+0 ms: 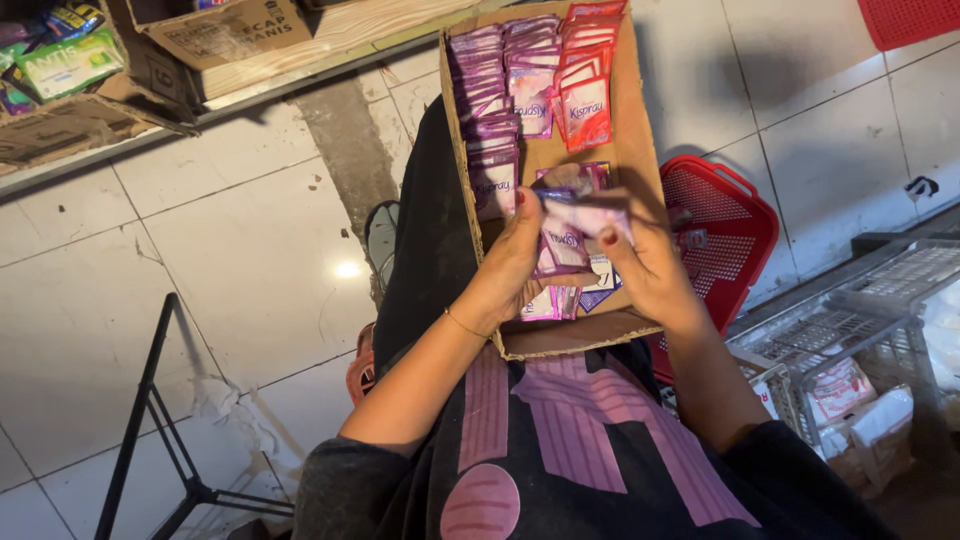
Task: The person picks up several sachets of detergent and shampoo from the floor and a basket, places them into a cardboard box, and organizes them by stacking them into neat rows.
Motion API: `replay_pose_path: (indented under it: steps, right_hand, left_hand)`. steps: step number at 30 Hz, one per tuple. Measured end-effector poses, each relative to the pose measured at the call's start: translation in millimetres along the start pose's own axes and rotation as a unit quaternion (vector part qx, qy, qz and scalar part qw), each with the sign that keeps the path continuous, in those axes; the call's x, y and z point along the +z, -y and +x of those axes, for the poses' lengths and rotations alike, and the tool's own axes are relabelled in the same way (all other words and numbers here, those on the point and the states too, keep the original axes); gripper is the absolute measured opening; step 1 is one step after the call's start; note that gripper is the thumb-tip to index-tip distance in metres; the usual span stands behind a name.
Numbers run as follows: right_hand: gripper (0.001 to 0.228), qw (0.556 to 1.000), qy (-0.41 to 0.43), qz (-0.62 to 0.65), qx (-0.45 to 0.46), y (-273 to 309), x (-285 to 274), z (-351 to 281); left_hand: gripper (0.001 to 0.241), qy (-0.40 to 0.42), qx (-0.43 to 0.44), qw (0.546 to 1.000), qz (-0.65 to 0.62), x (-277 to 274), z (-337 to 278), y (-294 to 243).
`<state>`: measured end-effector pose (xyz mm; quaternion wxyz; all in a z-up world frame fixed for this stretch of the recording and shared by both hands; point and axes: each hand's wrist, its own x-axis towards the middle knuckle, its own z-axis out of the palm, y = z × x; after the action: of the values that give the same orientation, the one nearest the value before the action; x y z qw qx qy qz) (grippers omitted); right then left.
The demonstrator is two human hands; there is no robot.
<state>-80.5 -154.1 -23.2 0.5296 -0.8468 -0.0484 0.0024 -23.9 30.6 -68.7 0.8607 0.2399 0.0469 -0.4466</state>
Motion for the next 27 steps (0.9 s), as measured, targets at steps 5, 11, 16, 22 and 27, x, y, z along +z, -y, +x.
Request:
replay_pose_path:
  steps: [5, 11, 16, 22, 27]
  right_hand:
    - [0.028, 0.979, -0.199, 0.047, 0.020, 0, 2, -1]
    - [0.034, 0.961, -0.131, 0.242, 0.028, 21, -5, 10]
    - [0.034, 0.919, -0.173, 0.340, 0.098, 20, 9, 14]
    - [0.027, 0.969, -0.138, 0.200, 0.049, 8, 41, 11]
    - [0.036, 0.993, -0.117, 0.002, 0.015, 5, 42, 4]
  left_hand:
    - [0.078, 0.005, 0.007, 1.000, 0.013, 1, -3, -2]
    - [0.074, -0.008, 0.007, 1.000, -0.003, 7, -3, -6]
    - [0.064, -0.015, 0.129, 0.992, -0.013, 11, -8, -2]
    - [0.060, -0.015, 0.184, 0.982, 0.028, 6, -6, 10]
    - [0.055, -0.052, 0.177, 0.982, -0.027, 8, -6, 10]
